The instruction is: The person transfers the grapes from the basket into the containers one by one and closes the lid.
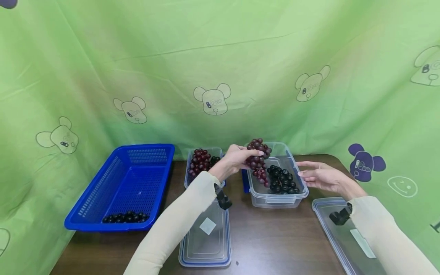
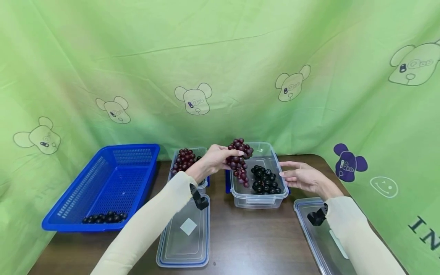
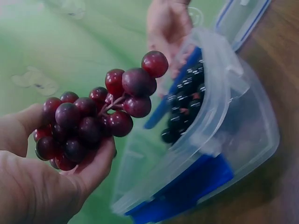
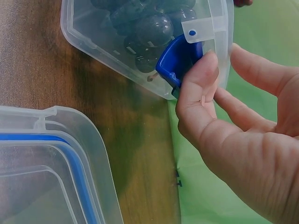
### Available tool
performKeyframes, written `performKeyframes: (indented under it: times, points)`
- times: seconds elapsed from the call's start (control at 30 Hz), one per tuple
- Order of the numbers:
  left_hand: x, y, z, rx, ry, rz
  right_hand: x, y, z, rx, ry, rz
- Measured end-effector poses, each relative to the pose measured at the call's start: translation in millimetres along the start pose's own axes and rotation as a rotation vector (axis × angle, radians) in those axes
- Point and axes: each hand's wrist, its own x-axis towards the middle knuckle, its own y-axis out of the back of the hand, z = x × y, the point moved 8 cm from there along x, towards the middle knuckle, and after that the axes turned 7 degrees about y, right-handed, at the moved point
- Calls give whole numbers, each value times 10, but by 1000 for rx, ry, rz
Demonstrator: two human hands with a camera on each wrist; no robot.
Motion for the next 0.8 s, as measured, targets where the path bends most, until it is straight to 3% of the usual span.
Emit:
performKeyframes:
  times: [0.2, 0.33, 0.53, 0.8]
  points:
    - [62, -226, -176, 31, 22, 17, -8, 5, -1, 25, 9, -8]
    - [53, -317, -253, 120, 28, 46, -3, -8, 2, 66, 14, -23]
    - [7, -364, -309, 342, 30, 117, -7, -33, 0, 108, 20, -37]
    - [-4, -393, -285, 461, 20, 143, -11, -24, -5, 133, 17, -39]
